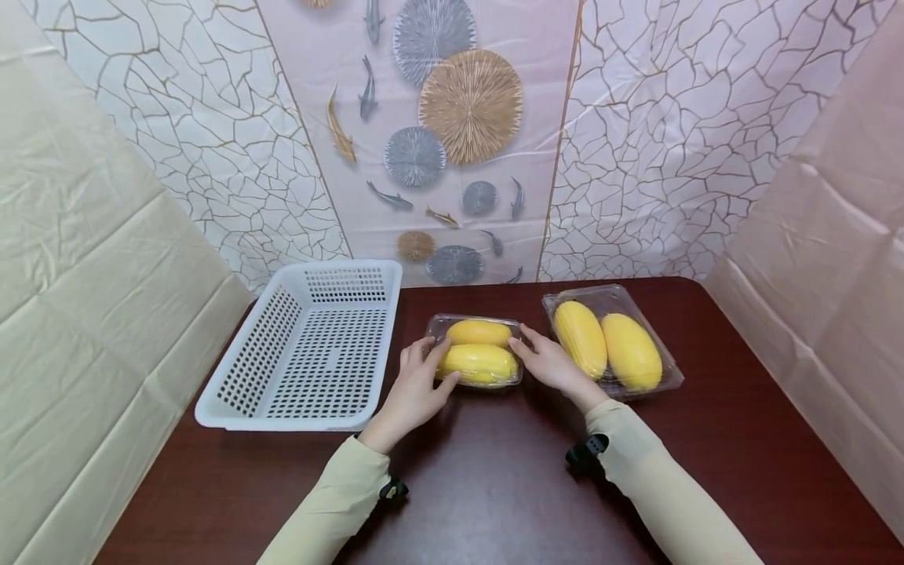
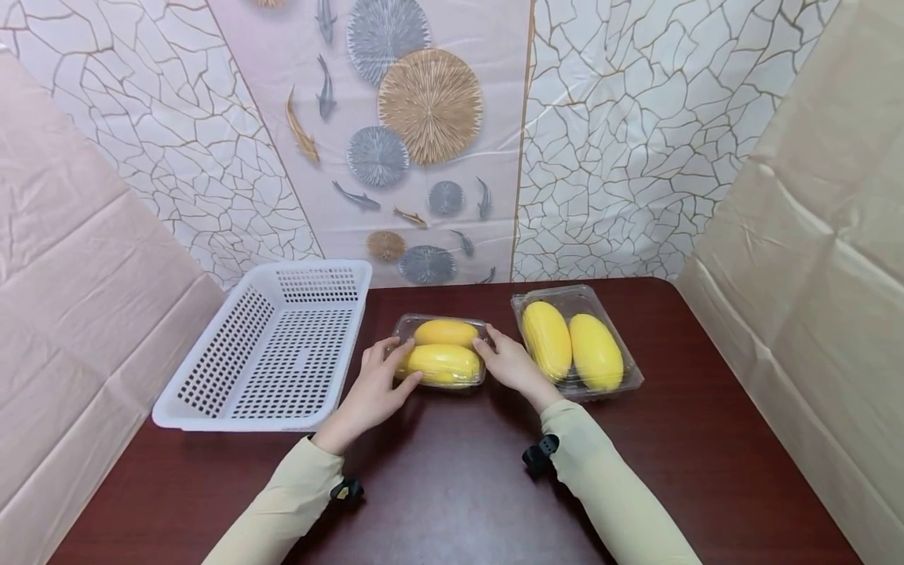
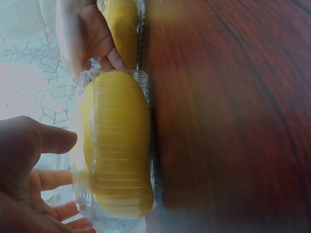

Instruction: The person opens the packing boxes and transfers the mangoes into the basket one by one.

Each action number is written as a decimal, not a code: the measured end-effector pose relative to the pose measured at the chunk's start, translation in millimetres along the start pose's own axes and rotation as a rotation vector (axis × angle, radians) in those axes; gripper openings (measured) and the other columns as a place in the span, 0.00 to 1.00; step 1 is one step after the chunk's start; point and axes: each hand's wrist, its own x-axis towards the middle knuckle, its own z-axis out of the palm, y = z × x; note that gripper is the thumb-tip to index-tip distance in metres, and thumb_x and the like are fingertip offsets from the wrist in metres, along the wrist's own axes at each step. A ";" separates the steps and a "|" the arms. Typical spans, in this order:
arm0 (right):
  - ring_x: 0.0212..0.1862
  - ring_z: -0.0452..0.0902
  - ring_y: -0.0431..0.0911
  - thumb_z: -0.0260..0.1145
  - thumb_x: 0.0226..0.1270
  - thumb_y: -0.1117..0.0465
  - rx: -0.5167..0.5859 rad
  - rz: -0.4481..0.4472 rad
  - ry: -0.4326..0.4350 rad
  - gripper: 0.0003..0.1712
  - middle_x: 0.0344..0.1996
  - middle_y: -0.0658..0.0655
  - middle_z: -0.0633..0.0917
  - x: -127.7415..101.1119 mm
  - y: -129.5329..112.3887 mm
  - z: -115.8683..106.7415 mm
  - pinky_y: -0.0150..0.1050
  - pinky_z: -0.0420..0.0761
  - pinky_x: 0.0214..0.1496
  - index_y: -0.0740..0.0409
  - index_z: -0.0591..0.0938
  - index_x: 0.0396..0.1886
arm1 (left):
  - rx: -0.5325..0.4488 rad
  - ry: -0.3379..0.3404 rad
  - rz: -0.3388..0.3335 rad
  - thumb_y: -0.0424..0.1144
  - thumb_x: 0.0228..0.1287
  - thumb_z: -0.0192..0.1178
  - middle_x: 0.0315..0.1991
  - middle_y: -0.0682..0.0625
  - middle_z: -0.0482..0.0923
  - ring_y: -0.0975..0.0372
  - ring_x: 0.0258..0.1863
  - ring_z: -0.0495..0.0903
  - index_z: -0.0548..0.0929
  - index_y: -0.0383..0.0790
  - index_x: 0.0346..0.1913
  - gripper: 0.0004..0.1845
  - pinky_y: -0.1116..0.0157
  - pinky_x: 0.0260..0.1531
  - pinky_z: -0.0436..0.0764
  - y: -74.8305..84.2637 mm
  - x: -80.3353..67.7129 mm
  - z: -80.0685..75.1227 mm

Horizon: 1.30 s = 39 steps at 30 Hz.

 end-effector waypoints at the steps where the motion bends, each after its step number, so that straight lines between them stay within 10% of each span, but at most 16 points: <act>1: 0.71 0.65 0.63 0.46 0.83 0.44 0.004 0.004 -0.003 0.40 0.75 0.68 0.62 -0.3 0.1 0.1 0.58 0.69 0.67 0.65 0.52 0.80 | -0.005 0.003 -0.002 0.42 0.71 0.63 0.69 0.32 0.62 0.40 0.69 0.57 0.70 0.33 0.72 0.31 0.47 0.59 0.74 -0.9 -0.4 0.5; 26: 0.74 0.58 0.63 0.46 0.83 0.45 0.001 -0.021 -0.041 0.38 0.76 0.68 0.59 4.3 7.9 -7.5 0.59 0.62 0.72 0.65 0.53 0.80 | -0.227 -0.088 -0.298 0.62 0.65 0.63 0.77 0.35 0.55 0.48 0.74 0.61 0.50 0.29 0.79 0.55 0.50 0.69 0.65 -31.5 1.4 11.0; 39: 0.75 0.55 0.63 0.46 0.83 0.46 -0.009 -0.062 -0.053 0.38 0.76 0.68 0.59 13.3 12.8 -14.0 0.59 0.59 0.73 0.66 0.54 0.79 | -0.275 -0.117 -0.321 0.61 0.66 0.63 0.78 0.34 0.51 0.46 0.75 0.57 0.45 0.31 0.80 0.56 0.48 0.71 0.62 -30.2 2.2 14.5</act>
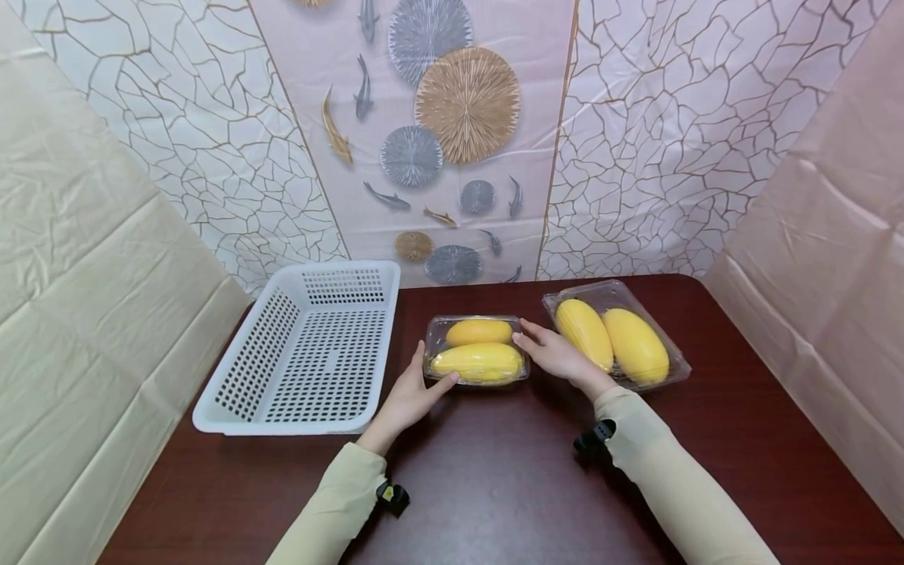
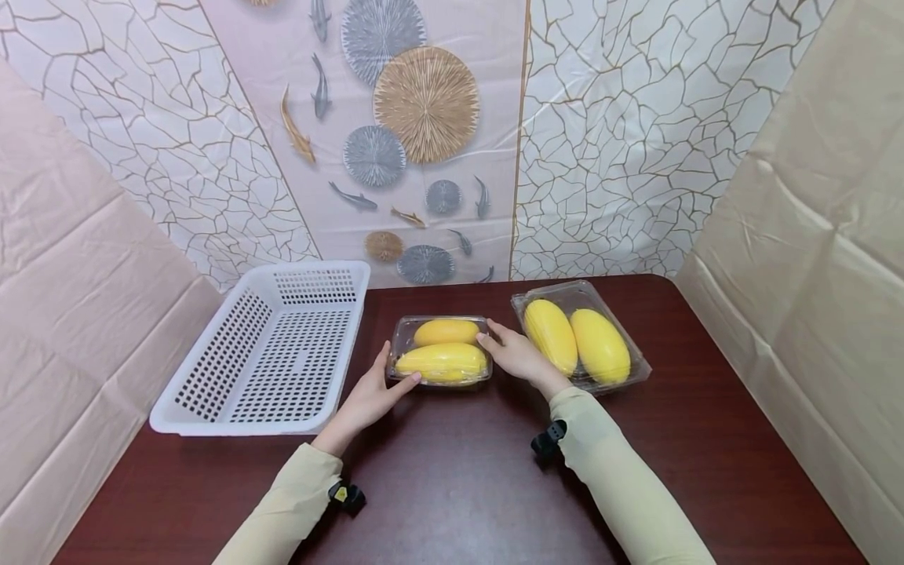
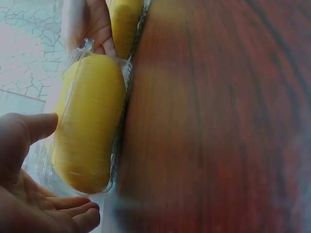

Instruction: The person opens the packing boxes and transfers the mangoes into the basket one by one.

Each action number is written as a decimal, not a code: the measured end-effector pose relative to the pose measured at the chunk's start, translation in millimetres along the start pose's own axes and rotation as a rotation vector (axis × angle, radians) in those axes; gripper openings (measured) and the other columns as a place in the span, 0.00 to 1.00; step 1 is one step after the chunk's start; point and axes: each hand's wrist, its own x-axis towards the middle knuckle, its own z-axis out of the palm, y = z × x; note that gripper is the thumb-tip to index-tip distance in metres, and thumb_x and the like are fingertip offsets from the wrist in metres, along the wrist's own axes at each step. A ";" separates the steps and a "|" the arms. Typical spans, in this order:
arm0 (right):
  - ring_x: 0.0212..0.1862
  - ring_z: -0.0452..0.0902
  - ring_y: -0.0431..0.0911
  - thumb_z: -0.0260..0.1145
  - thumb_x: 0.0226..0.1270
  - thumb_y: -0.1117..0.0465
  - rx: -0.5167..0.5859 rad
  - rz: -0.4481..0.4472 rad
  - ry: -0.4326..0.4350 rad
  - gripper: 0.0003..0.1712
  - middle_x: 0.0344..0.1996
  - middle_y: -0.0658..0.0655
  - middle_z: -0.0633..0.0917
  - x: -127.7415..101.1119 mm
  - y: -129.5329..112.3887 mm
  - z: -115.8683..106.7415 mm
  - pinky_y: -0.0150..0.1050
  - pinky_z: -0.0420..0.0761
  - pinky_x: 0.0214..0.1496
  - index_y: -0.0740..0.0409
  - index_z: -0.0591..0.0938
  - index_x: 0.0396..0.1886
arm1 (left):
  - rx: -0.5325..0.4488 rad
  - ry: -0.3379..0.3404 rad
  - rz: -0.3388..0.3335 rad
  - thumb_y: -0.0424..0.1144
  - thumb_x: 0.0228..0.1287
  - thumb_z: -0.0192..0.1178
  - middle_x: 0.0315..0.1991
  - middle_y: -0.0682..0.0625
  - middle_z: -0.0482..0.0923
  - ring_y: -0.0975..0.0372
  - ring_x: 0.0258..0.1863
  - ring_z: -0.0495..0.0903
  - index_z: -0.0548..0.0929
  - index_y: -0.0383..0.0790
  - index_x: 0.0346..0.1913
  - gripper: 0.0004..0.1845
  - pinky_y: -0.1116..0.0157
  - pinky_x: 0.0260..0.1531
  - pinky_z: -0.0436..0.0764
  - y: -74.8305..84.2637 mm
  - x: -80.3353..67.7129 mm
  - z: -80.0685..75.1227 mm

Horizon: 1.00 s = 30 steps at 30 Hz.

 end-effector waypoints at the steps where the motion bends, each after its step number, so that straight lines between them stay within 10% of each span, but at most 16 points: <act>1: 0.76 0.54 0.63 0.46 0.83 0.46 -0.002 -0.001 -0.003 0.38 0.76 0.68 0.59 0.5 0.3 -0.3 0.59 0.59 0.73 0.66 0.54 0.79 | -0.002 0.002 0.000 0.61 0.67 0.62 0.78 0.34 0.51 0.46 0.75 0.57 0.45 0.31 0.80 0.55 0.48 0.71 0.61 0.1 -0.1 0.2; 30: 0.75 0.54 0.64 0.57 0.78 0.48 -0.154 -0.101 0.088 0.39 0.76 0.71 0.56 -2.9 -29.1 7.3 0.61 0.53 0.75 0.70 0.60 0.76 | -0.132 0.045 -0.068 0.55 0.69 0.61 0.77 0.31 0.52 0.45 0.76 0.54 0.44 0.27 0.79 0.52 0.48 0.72 0.58 5.0 -4.1 8.9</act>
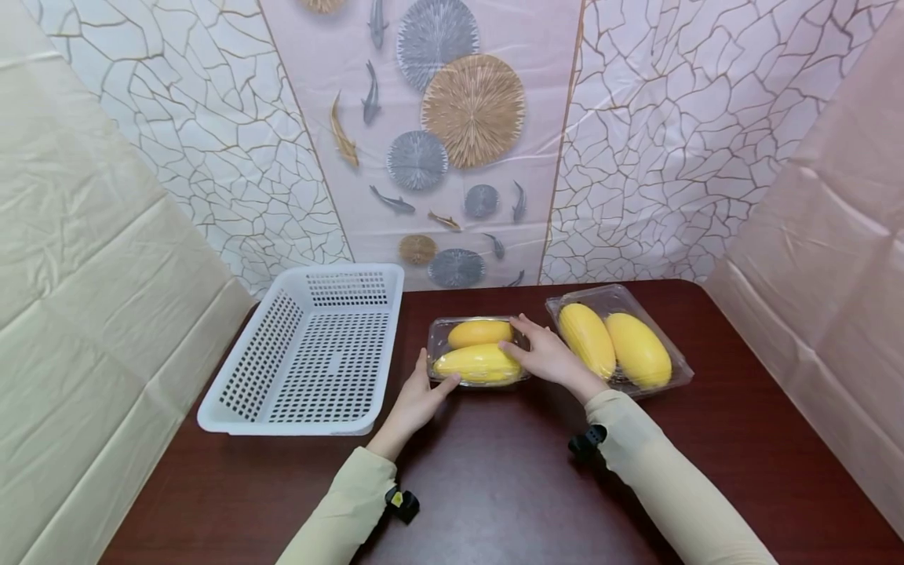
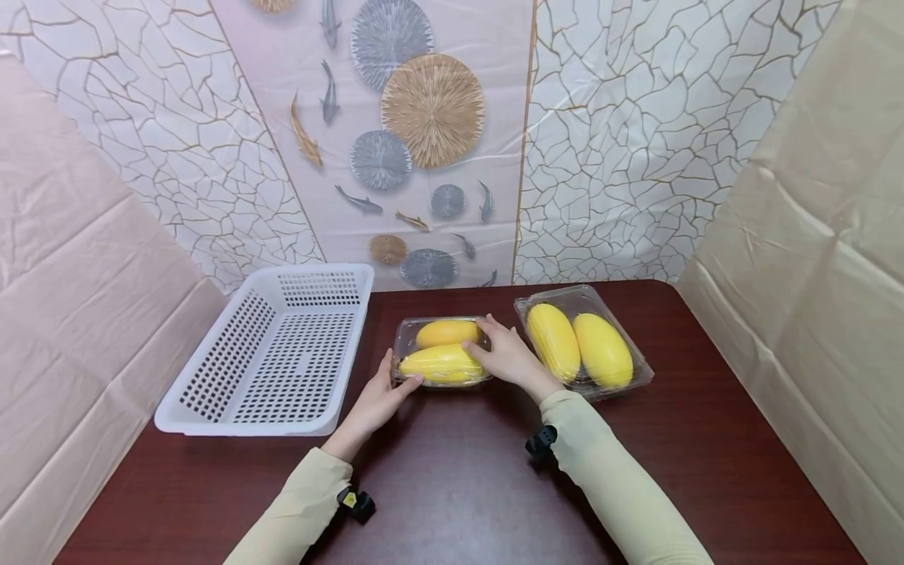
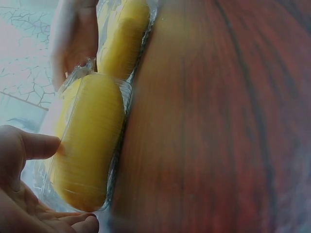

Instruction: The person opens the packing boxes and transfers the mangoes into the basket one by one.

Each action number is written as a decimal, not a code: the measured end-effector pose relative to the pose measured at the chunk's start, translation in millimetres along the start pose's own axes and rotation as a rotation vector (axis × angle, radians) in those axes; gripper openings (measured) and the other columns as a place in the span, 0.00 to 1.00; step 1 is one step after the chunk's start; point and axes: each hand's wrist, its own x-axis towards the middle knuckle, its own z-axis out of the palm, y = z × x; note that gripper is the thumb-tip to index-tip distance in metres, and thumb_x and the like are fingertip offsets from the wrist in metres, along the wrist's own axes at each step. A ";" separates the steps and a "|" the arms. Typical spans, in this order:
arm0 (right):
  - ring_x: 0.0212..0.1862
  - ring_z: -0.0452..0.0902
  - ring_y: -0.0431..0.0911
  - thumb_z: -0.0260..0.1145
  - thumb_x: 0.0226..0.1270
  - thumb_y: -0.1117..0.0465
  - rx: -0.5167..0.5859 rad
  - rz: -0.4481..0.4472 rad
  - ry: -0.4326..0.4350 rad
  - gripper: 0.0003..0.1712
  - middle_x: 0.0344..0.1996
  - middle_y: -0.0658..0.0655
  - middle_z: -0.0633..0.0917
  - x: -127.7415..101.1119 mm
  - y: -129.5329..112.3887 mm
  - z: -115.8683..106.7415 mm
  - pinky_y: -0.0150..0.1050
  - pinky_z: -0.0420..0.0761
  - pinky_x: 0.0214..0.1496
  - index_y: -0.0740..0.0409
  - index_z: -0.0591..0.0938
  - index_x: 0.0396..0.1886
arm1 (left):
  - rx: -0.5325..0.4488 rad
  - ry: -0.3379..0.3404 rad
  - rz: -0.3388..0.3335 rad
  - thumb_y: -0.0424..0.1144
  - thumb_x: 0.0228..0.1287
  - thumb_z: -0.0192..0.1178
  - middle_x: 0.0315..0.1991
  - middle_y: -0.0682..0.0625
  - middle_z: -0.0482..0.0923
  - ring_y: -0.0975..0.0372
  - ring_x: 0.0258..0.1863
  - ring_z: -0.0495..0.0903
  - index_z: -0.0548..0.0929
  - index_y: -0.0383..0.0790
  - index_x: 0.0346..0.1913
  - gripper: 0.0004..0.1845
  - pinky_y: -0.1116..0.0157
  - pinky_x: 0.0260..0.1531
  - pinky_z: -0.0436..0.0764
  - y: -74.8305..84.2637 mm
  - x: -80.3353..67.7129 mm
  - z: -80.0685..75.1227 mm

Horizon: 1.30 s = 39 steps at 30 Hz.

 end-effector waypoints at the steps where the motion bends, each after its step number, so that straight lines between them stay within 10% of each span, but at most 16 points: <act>1: 0.75 0.54 0.64 0.57 0.78 0.48 0.000 0.000 -0.002 0.40 0.76 0.71 0.55 -0.4 -0.6 0.4 0.61 0.53 0.75 0.70 0.60 0.76 | -0.001 0.001 -0.002 0.55 0.70 0.61 0.76 0.31 0.52 0.45 0.76 0.54 0.44 0.27 0.79 0.52 0.48 0.72 0.58 0.3 -0.2 0.1; 24: 0.74 0.61 0.60 0.71 0.66 0.45 -0.288 -0.396 -0.042 0.45 0.72 0.68 0.68 -3.6 -25.0 18.1 0.54 0.62 0.73 0.71 0.69 0.71 | -0.002 0.005 0.009 0.54 0.70 0.61 0.76 0.30 0.52 0.45 0.76 0.54 0.45 0.24 0.78 0.51 0.47 0.72 0.57 1.7 1.6 0.7; 39: 0.64 0.74 0.56 0.73 0.60 0.43 -0.365 -0.369 0.100 0.41 0.65 0.62 0.77 5.9 -27.0 37.9 0.52 0.77 0.62 0.63 0.76 0.67 | -0.026 0.025 0.022 0.51 0.68 0.62 0.68 0.33 0.69 0.47 0.68 0.68 0.56 0.31 0.77 0.44 0.48 0.67 0.67 -1.4 4.3 0.1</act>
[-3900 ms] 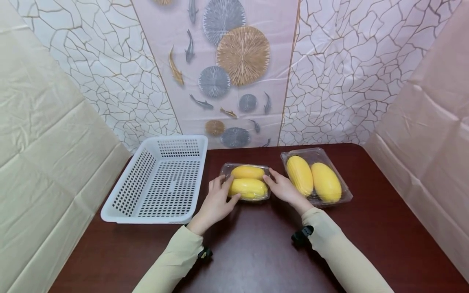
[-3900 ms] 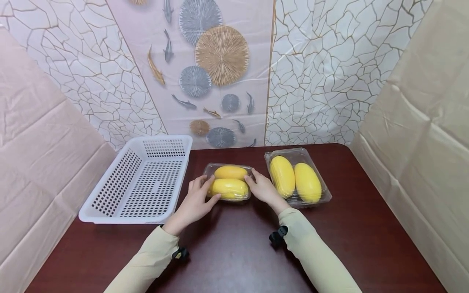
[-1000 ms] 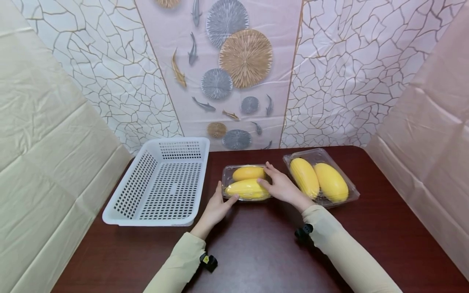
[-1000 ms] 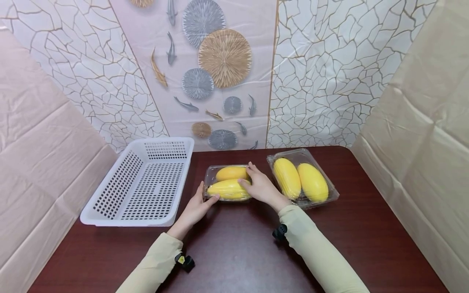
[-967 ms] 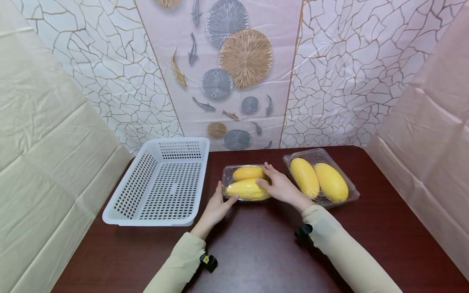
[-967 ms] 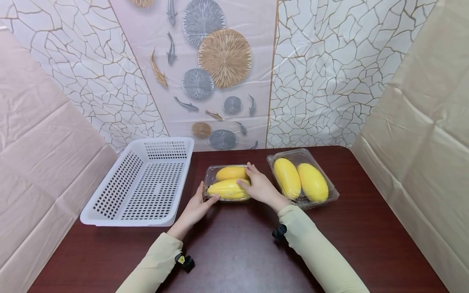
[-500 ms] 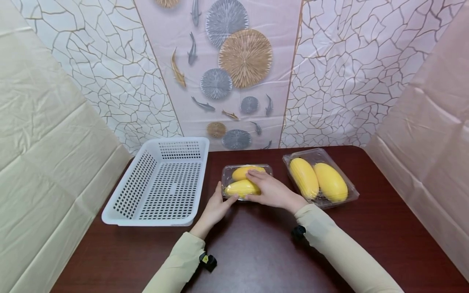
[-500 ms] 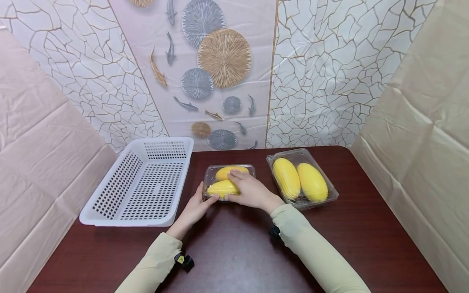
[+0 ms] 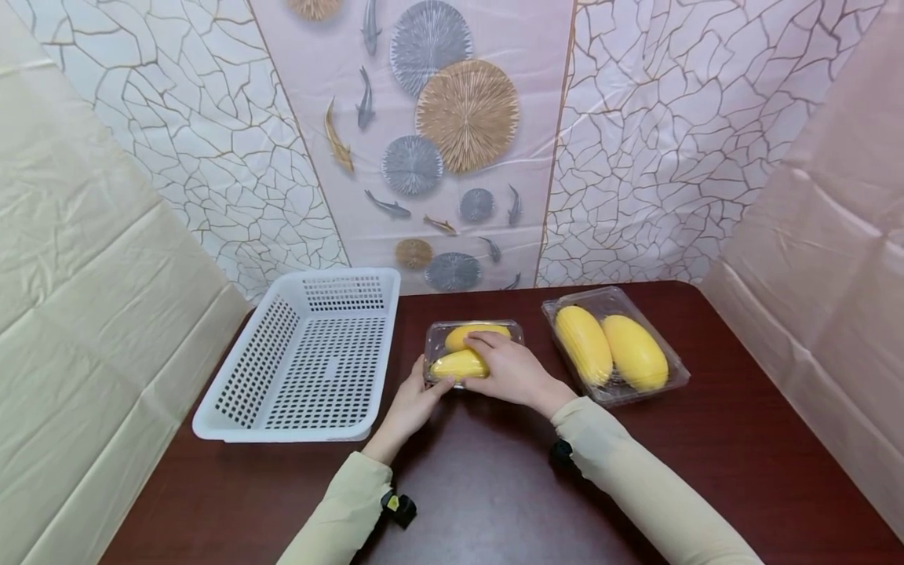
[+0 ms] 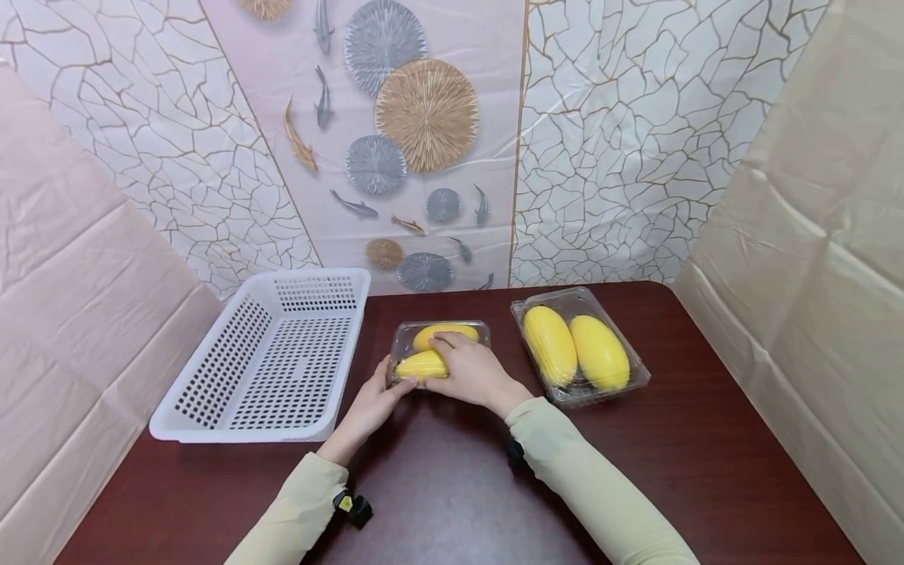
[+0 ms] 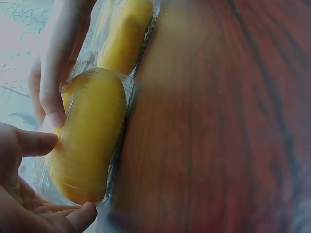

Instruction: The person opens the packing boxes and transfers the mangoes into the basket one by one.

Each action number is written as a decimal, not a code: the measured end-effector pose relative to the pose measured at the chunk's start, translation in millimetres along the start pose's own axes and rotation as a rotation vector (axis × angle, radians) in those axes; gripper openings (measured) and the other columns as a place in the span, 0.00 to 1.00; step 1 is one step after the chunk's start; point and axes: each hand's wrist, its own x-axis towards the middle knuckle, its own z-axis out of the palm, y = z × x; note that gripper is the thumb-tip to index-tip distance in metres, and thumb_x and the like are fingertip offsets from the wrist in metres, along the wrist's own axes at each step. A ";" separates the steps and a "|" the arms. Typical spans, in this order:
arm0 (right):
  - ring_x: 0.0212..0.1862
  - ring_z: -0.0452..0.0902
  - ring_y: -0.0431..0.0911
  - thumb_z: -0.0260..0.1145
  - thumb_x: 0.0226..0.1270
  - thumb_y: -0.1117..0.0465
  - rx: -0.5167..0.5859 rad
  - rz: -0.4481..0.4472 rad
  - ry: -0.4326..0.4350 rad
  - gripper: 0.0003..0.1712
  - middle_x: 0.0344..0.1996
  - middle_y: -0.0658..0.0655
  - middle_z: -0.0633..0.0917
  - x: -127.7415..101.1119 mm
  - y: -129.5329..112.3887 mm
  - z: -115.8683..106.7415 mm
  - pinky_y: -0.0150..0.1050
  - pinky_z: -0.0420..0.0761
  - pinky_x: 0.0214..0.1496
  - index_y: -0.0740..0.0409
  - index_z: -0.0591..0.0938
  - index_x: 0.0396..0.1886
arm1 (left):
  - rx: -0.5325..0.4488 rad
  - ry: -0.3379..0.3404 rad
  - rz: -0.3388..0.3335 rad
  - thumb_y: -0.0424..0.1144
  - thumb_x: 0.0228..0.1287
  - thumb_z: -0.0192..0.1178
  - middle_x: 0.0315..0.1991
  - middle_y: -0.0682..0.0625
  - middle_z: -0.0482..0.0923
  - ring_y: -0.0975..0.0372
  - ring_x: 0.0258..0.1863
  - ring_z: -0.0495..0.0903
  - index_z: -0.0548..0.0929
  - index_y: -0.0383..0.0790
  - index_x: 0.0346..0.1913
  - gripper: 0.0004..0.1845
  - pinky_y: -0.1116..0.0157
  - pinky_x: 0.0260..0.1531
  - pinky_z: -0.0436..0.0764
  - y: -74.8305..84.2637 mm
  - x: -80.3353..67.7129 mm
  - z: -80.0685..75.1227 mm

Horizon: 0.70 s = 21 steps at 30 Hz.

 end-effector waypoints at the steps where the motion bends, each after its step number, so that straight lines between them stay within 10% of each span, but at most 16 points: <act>1: 0.64 0.74 0.56 0.73 0.60 0.43 0.007 0.007 0.007 0.42 0.65 0.62 0.77 0.1 0.3 1.0 0.52 0.76 0.62 0.63 0.76 0.67 | 0.008 0.001 -0.003 0.52 0.68 0.62 0.68 0.33 0.70 0.47 0.68 0.69 0.56 0.30 0.77 0.44 0.48 0.66 0.67 -0.1 0.2 -0.4; 21: 0.65 0.74 0.55 0.72 0.59 0.41 0.015 0.027 0.092 0.42 0.65 0.59 0.78 0.2 2.3 12.7 0.52 0.76 0.62 0.60 0.77 0.68 | -0.008 0.023 -0.041 0.50 0.66 0.61 0.69 0.32 0.68 0.46 0.70 0.67 0.60 0.27 0.75 0.43 0.47 0.68 0.65 3.4 -1.3 -0.1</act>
